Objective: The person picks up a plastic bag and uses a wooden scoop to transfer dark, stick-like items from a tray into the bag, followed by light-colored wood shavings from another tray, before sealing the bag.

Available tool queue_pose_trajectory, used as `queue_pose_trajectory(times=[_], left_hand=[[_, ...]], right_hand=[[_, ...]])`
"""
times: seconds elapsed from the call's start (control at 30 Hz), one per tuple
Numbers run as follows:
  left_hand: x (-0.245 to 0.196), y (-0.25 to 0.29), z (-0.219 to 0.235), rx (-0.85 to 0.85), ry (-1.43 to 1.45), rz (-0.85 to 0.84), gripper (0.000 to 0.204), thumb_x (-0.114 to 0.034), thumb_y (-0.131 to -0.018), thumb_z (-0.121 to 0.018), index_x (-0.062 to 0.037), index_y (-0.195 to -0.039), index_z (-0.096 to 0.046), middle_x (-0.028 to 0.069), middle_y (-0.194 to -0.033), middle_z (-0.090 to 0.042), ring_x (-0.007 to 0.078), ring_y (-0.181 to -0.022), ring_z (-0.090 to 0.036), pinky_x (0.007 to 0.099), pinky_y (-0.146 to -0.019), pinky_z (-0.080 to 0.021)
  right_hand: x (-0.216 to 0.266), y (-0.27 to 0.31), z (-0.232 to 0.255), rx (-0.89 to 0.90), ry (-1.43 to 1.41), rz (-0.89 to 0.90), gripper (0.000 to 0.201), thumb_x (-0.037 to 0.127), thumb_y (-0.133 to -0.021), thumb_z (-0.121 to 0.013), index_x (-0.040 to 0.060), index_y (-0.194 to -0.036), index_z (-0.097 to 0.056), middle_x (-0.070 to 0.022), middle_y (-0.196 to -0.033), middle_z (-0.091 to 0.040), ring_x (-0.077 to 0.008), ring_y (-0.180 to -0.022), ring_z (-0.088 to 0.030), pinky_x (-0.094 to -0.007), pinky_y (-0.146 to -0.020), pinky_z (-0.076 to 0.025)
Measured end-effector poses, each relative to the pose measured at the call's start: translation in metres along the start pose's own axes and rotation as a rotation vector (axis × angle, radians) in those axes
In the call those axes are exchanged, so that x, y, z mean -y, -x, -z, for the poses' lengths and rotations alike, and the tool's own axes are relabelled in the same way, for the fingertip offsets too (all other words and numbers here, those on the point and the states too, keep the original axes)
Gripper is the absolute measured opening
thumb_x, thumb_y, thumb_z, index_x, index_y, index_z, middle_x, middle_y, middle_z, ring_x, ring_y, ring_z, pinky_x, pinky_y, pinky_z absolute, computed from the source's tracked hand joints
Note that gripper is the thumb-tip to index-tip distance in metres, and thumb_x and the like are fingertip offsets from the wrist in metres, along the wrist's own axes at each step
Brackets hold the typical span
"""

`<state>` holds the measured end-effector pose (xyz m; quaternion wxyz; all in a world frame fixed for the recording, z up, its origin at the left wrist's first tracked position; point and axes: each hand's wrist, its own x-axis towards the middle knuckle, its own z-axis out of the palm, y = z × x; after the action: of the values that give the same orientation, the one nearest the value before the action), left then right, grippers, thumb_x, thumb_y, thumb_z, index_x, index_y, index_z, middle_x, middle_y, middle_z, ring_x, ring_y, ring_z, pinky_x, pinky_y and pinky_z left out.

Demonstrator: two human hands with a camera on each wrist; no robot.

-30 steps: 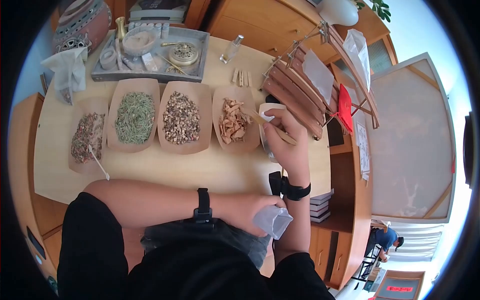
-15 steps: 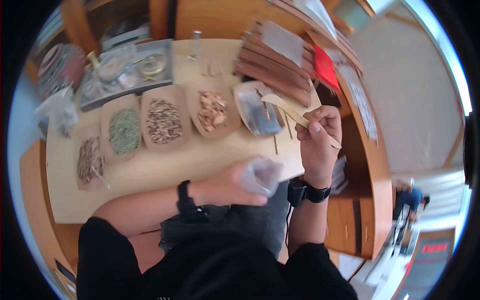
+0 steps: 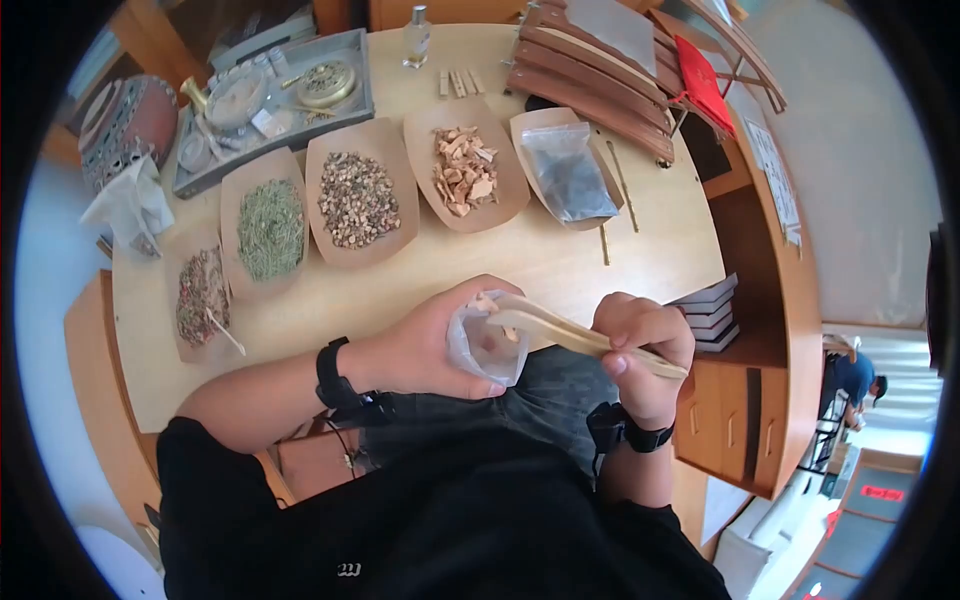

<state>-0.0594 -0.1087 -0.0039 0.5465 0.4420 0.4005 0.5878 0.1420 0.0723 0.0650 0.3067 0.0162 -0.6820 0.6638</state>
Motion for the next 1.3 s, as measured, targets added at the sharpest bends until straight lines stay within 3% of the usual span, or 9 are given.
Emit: queue_pose_trajectory(times=[0.17,0.23,0.33,0.4,0.5,0.57,0.73,1.17,1.3], left_hand=[[-0.004,0.008,0.004,0.003,0.174,0.05,0.085,-0.016,-0.08,-0.095,-0.0079,-0.15,-0.047,0.0038,-0.14,-0.058,0.0155,-0.133,-0.055,0.0372,-0.114,-0.046],[-0.005,0.008,0.004,0.009,0.234,0.08,0.086,-0.017,-0.08,-0.095,-0.0078,-0.151,-0.047,0.0037,-0.139,-0.058,0.0151,-0.132,-0.055,0.0372,-0.114,-0.046],[-0.003,0.007,0.006,0.009,0.215,0.058,0.087,-0.018,-0.08,-0.096,-0.0071,-0.151,-0.046,0.0035,-0.138,-0.058,0.0154,-0.131,-0.056,0.0372,-0.114,-0.046],[-0.007,0.008,0.006,0.009,0.231,0.055,0.074,-0.01,-0.084,-0.089,-0.0066,-0.148,-0.05,0.0029,-0.135,-0.06,0.0134,-0.128,-0.057,0.0357,-0.112,-0.049],[-0.005,0.008,0.007,0.029,0.213,0.112,0.083,-0.014,-0.081,-0.092,-0.0054,-0.15,-0.047,0.0039,-0.137,-0.06,0.0147,-0.128,-0.058,0.0347,-0.112,-0.048],[-0.004,0.008,0.008,0.063,0.166,0.101,0.08,-0.012,-0.081,-0.091,-0.005,-0.149,-0.049,0.0042,-0.136,-0.061,0.0141,-0.127,-0.059,0.0345,-0.111,-0.049],[-0.008,0.007,0.01,0.133,0.016,0.065,0.071,-0.008,-0.082,-0.087,-0.004,-0.145,-0.054,0.0049,-0.133,-0.064,0.0133,-0.125,-0.06,0.0344,-0.11,-0.05],[-0.008,0.007,0.015,0.151,0.05,0.111,0.071,-0.009,-0.084,-0.086,-0.003,-0.147,-0.053,0.0061,-0.133,-0.065,0.0144,-0.124,-0.06,0.0343,-0.11,-0.05],[-0.003,0.007,0.014,0.143,0.038,0.09,0.071,-0.011,-0.085,-0.086,-0.0027,-0.147,-0.054,0.0066,-0.132,-0.065,0.0149,-0.124,-0.061,0.0347,-0.11,-0.049]], right_hand=[[-0.006,-0.019,0.016,0.299,0.028,0.065,0.023,0.014,-0.087,-0.083,-0.0011,-0.099,-0.071,-0.0144,-0.09,-0.073,-0.0248,-0.073,-0.064,-0.0356,-0.063,-0.048],[-0.012,-0.015,0.011,0.242,-0.023,0.047,0.025,0.019,-0.089,-0.082,-0.001,-0.098,-0.069,-0.0126,-0.086,-0.07,-0.0227,-0.07,-0.061,-0.0348,-0.062,-0.045],[-0.016,-0.018,0.0,-0.18,-0.102,-0.051,0.026,0.022,-0.093,-0.08,0.0006,-0.093,-0.065,-0.0085,-0.081,-0.061,-0.0186,-0.066,-0.05,-0.0347,-0.061,-0.04],[-0.023,-0.023,0.0,-0.159,-0.104,-0.046,0.027,0.022,-0.093,-0.08,0.0007,-0.094,-0.064,-0.0082,-0.082,-0.06,-0.0189,-0.066,-0.051,-0.0345,-0.061,-0.04],[-0.035,-0.038,-0.007,-0.176,-0.134,-0.03,0.023,0.019,-0.094,-0.078,0.0012,-0.095,-0.063,-0.0075,-0.082,-0.058,-0.0179,-0.068,-0.054,-0.032,-0.062,-0.042],[-0.038,-0.052,-0.013,-0.296,0.161,-0.106,0.016,0.012,-0.096,-0.075,0.0019,-0.095,-0.062,-0.0077,-0.083,-0.059,-0.0148,-0.071,-0.057,-0.029,-0.065,-0.045],[-0.061,-0.079,-0.016,-0.181,0.758,-0.226,0.022,0.005,-0.094,-0.079,-0.0014,-0.114,-0.072,-0.0059,-0.094,-0.075,-0.0137,-0.085,-0.07,-0.0282,-0.079,-0.054],[-0.043,-0.095,-0.03,0.086,0.94,-0.1,0.025,-0.003,-0.088,-0.079,-0.0002,-0.112,-0.074,-0.0141,-0.106,-0.073,-0.026,-0.092,-0.071,-0.034,-0.083,-0.056],[-0.05,-0.095,-0.032,0.037,0.883,-0.049,0.024,-0.003,-0.087,-0.081,-0.0005,-0.11,-0.075,-0.013,-0.105,-0.074,-0.0262,-0.092,-0.071,-0.035,-0.082,-0.056]])
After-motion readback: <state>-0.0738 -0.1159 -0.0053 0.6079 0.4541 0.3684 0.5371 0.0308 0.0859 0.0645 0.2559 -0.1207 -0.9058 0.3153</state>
